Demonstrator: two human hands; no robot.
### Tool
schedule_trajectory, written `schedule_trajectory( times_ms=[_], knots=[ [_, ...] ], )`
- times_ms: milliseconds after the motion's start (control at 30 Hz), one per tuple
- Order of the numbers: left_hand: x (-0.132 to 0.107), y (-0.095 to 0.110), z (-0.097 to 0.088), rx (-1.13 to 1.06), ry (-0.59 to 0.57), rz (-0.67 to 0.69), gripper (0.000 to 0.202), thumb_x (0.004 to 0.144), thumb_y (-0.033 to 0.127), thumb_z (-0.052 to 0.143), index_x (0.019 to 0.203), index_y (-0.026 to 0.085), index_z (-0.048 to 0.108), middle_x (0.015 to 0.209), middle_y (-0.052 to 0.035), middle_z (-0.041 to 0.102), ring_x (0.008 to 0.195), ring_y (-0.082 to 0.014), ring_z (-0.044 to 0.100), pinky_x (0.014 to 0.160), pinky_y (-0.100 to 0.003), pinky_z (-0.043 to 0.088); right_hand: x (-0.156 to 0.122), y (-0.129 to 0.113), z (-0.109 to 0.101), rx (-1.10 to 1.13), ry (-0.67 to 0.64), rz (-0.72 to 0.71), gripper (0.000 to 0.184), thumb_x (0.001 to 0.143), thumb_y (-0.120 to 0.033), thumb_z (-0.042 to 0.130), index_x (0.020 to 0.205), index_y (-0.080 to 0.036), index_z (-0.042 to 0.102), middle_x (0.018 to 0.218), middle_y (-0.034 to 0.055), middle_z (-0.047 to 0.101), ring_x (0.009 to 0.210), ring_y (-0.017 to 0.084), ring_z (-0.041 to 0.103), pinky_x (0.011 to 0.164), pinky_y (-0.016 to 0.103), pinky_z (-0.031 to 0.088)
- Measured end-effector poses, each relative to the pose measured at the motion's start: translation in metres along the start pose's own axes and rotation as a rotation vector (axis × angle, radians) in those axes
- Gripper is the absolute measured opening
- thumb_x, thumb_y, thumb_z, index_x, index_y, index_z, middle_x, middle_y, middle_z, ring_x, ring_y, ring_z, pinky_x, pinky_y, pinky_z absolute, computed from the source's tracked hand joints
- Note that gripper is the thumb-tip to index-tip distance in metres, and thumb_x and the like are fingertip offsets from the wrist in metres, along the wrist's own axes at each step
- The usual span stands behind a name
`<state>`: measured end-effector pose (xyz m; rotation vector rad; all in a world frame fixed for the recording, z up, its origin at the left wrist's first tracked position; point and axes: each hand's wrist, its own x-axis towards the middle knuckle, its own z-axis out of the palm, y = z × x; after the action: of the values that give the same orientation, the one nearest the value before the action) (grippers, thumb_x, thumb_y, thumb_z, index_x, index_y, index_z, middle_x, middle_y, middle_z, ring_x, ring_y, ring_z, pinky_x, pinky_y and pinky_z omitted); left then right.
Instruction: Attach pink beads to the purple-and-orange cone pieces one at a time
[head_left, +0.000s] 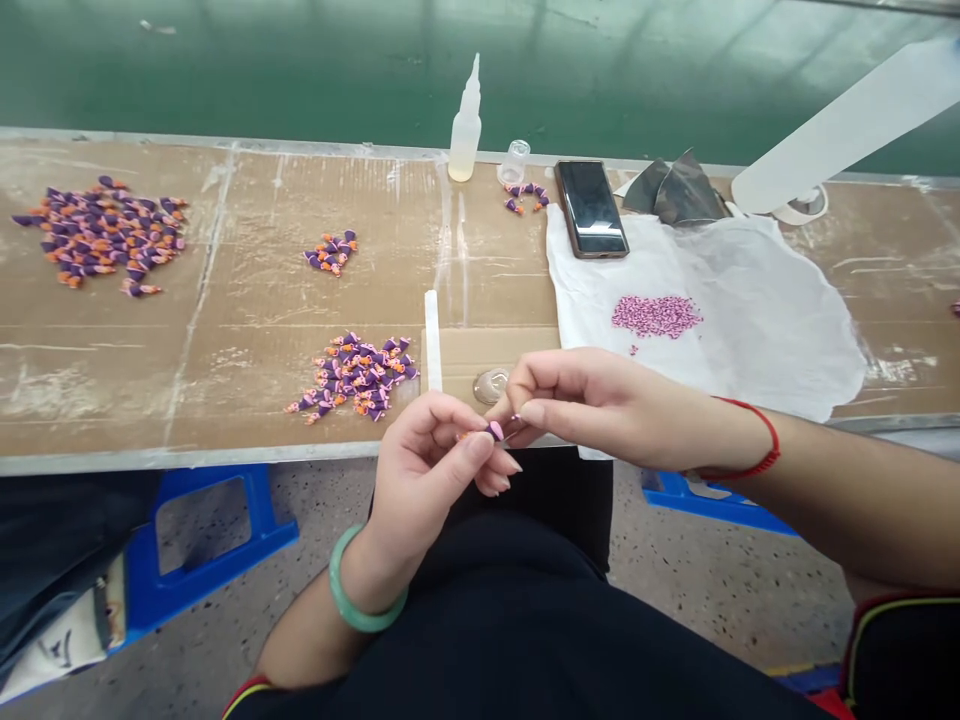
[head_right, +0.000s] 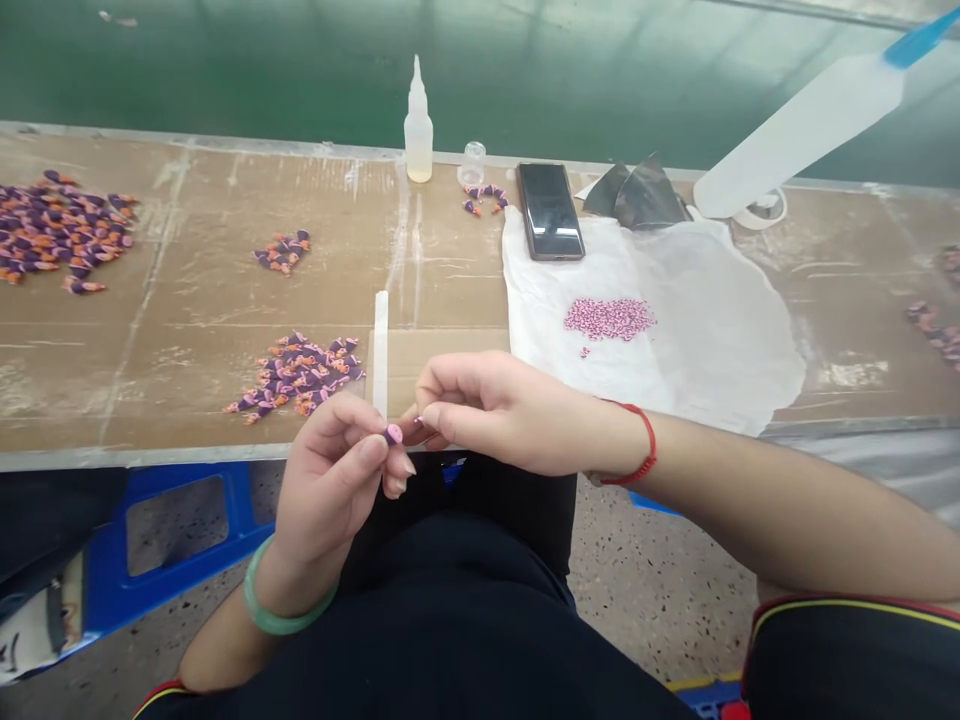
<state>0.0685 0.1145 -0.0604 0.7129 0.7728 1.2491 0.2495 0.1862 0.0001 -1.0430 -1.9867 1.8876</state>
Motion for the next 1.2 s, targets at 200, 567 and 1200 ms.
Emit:
schedule_trajectory(
  times_ms=[200,567,1200],
  knots=[
    [-0.007,0.0,0.009,0.021,0.008,0.099,0.022,0.083,0.033,0.082,0.082,0.019,0.064,0.066,0.0017,0.078,0.051,-0.012,0.072,0.047,-0.015,0.058,-0.015,-0.007,0.007,-0.118,0.07,-0.11,0.015,0.097,-0.021,0.052,0.083,-0.018,0.057,0.075,0.0004,0.069,0.067,0.01,0.061,0.06,0.021,0.05],
    [-0.011,-0.003,0.015,0.011,-0.058,0.175,0.01,0.087,0.023,0.078,0.086,0.018,0.069,0.073,0.0005,0.08,0.058,-0.0117,0.075,0.055,-0.015,0.062,-0.025,-0.01,0.012,-0.23,0.128,-0.174,0.014,0.092,-0.018,0.051,0.078,-0.019,0.055,0.072,-0.0022,0.067,0.063,0.008,0.056,0.056,0.019,0.043],
    [-0.011,-0.005,0.017,0.013,-0.068,0.183,0.007,0.085,0.02,0.079,0.085,0.018,0.073,0.07,0.0007,0.079,0.056,-0.0116,0.074,0.055,-0.017,0.062,-0.03,-0.013,0.021,-0.418,0.212,-0.347,0.018,0.089,-0.007,0.048,0.076,-0.019,0.052,0.069,-0.0027,0.068,0.058,0.005,0.057,0.053,0.016,0.04]
  ],
)
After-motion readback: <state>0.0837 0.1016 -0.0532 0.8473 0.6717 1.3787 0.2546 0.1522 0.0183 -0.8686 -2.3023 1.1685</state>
